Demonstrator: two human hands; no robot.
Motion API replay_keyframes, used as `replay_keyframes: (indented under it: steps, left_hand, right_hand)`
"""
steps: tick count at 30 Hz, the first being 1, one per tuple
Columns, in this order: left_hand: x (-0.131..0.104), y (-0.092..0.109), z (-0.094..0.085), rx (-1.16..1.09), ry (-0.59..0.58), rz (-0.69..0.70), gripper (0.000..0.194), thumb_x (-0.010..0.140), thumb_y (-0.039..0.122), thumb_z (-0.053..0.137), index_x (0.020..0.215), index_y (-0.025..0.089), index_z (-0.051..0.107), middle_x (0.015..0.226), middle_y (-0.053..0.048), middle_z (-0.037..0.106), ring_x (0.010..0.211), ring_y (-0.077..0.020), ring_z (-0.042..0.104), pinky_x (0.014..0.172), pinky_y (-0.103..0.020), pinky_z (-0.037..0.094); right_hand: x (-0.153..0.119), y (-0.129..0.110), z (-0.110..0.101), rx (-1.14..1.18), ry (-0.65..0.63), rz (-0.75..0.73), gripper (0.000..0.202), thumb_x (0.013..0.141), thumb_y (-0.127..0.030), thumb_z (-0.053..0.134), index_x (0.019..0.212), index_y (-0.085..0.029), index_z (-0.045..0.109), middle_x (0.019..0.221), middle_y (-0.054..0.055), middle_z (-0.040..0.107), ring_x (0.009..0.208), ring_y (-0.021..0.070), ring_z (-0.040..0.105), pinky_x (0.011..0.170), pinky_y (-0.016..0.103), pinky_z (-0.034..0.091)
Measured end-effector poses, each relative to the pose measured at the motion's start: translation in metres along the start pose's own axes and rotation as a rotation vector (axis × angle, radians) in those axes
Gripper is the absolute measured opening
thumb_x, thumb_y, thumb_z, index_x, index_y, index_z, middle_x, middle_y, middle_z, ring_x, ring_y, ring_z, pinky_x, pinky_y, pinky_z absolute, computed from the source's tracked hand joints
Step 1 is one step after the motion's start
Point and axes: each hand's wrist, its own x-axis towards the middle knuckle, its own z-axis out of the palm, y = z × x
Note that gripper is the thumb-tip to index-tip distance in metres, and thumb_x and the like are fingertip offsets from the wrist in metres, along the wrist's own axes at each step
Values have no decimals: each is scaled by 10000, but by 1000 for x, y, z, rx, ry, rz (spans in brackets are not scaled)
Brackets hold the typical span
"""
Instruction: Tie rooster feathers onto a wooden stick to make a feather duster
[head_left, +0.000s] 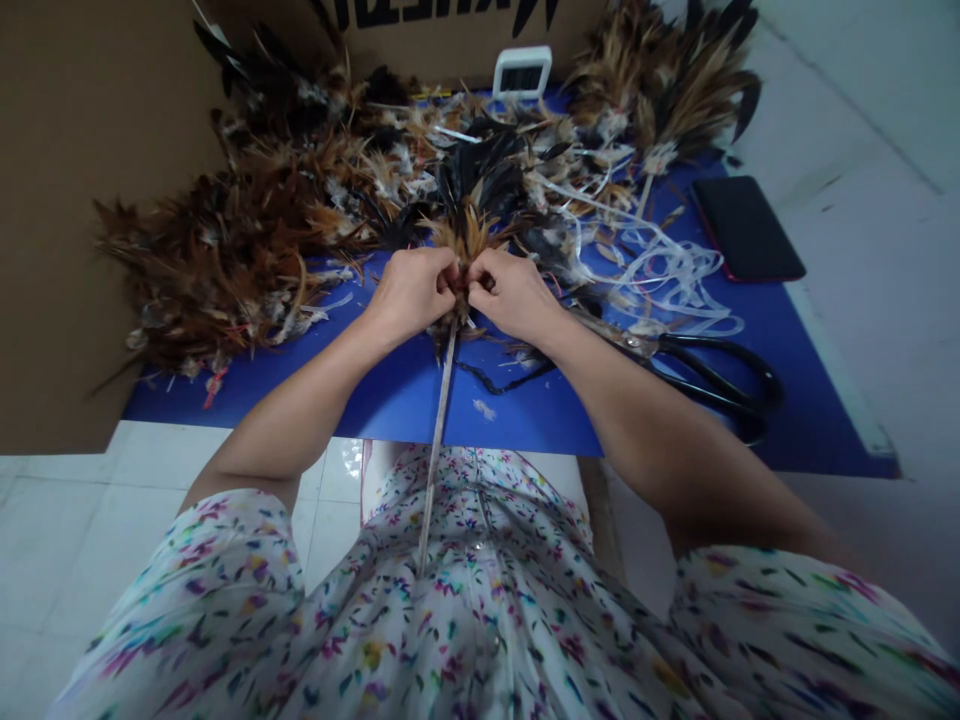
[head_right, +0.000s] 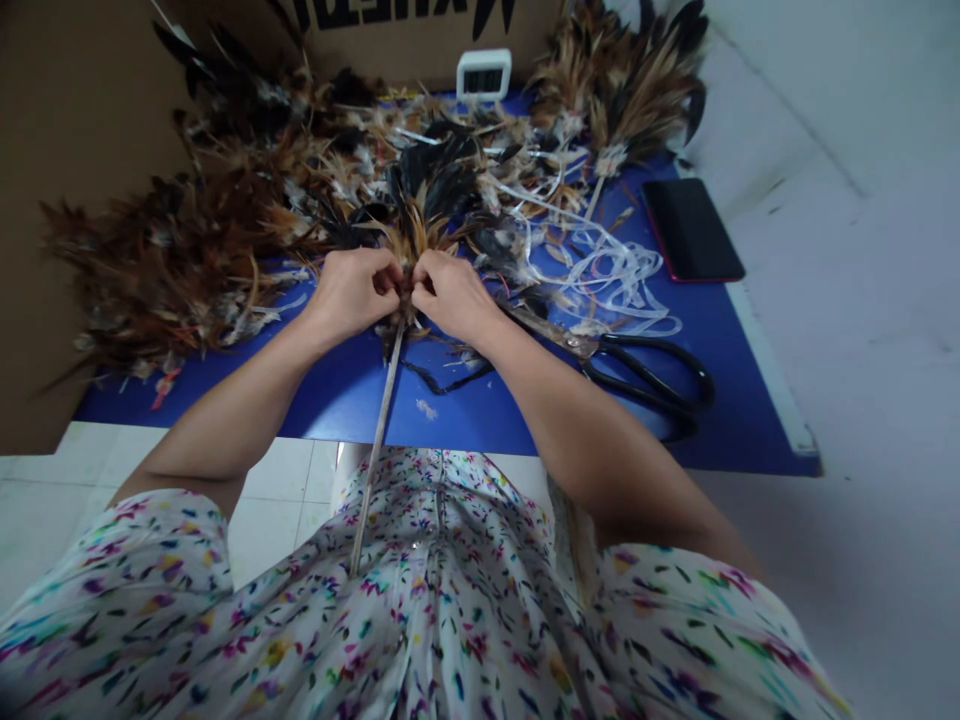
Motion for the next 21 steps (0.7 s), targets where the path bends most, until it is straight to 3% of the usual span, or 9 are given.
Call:
replay_keyframes:
  steps: [6, 21]
  left_hand:
    - [0, 0, 1, 3, -7, -3, 184, 675, 124, 535, 799, 179, 660, 770, -36, 676, 828, -193, 628, 788, -299, 455]
    - [2, -10, -1, -167, -65, -74, 180, 652, 167, 574, 797, 145, 679, 739, -21, 684, 708, -139, 604, 705, -263, 456]
  right_hand:
    - [0, -2, 1, -21, -30, 2, 112, 730, -94, 494, 740, -205, 504, 806, 63, 602, 768, 198, 547, 752, 333, 410]
    - [-2, 0, 2, 1, -32, -1, 91, 764, -109, 516, 754, -199, 528, 823, 58, 625, 754, 182, 547, 736, 319, 418]
